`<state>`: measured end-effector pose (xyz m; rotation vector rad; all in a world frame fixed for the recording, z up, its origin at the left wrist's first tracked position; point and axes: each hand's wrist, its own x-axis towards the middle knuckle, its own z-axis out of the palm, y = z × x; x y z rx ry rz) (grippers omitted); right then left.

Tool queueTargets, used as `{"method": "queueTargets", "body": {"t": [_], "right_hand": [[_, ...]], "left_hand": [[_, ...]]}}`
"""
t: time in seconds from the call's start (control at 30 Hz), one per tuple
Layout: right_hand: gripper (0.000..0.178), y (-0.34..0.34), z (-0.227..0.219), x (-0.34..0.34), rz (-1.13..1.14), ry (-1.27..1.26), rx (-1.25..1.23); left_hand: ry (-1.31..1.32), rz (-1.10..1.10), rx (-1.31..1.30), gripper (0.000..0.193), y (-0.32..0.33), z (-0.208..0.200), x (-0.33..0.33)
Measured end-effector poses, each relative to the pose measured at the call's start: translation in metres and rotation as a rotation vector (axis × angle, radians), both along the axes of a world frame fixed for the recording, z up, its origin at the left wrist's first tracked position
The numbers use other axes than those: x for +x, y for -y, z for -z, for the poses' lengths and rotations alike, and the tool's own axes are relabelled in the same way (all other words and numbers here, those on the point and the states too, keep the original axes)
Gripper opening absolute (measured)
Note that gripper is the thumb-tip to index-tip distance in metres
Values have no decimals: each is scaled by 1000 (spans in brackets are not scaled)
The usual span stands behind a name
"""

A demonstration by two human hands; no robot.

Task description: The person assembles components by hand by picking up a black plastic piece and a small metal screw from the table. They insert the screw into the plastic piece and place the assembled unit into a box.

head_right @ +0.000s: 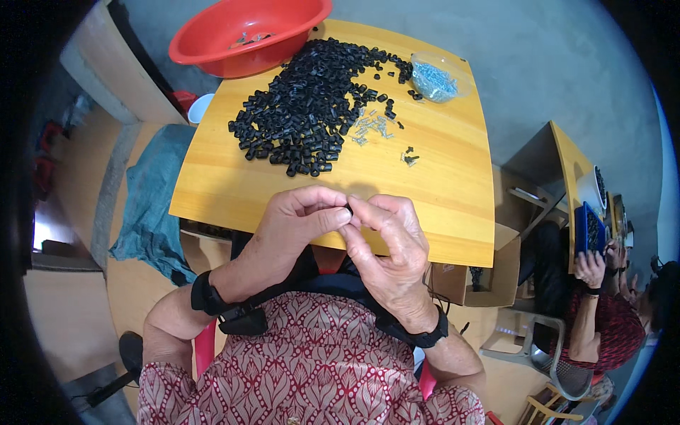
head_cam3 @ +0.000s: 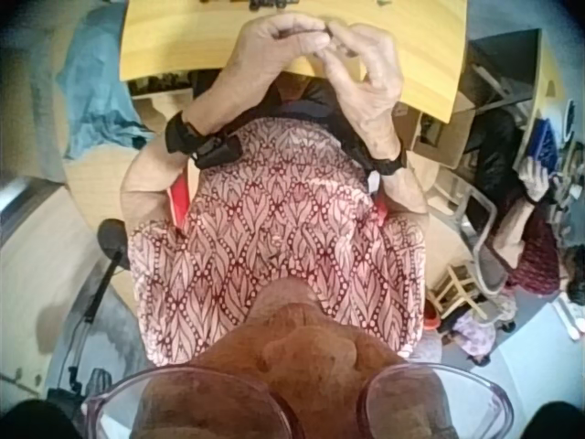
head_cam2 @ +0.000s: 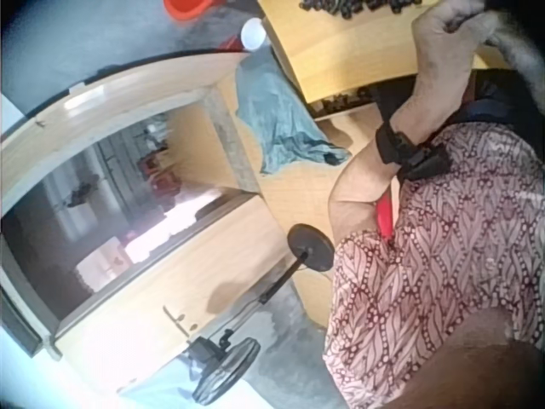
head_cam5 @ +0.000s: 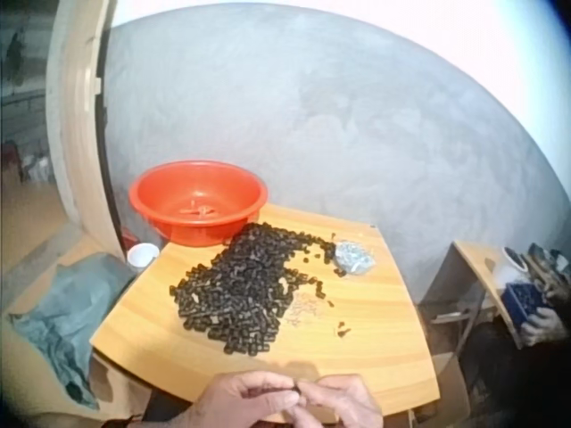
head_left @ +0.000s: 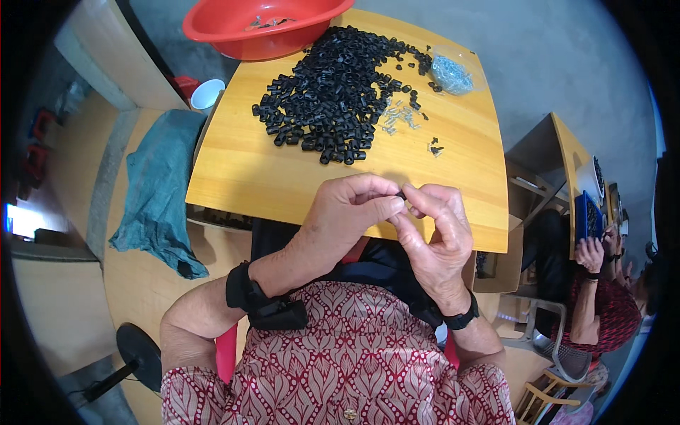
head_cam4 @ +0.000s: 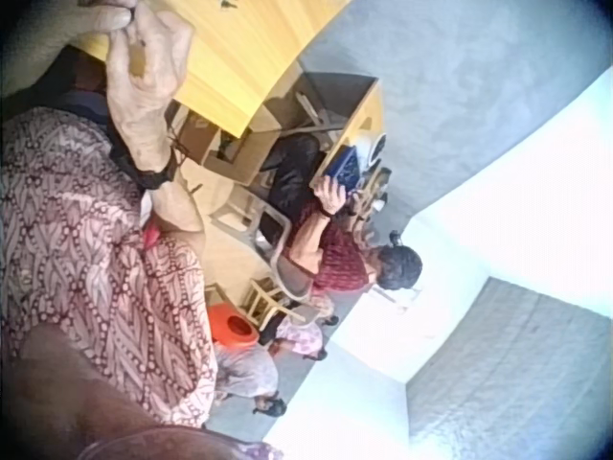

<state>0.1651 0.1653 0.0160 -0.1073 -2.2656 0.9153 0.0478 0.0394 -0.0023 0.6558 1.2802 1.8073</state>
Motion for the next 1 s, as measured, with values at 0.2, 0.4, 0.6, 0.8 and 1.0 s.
{"method": "queueTargets", "body": {"t": [0.2,0.4,0.6,0.8,1.0], "right_hand": [[45,-17,-14,-3,21,33,371],[37,-26,-12,-7,-9,19,572],[29,-31,-19,-7,-67,40,716],[30,-35,-15,-7,-69,1,724],[31,-38,-18,-7,-87,-7,705]], "left_hand": [[139,-5,17,17,-3,-2,2],[137,-46,46,20,-8,-2,7],[92,-50,-16,19,-7,0,10],[-4,15,-82,25,-6,-3,7],[69,114,-151,26,1,-6,7]]}}
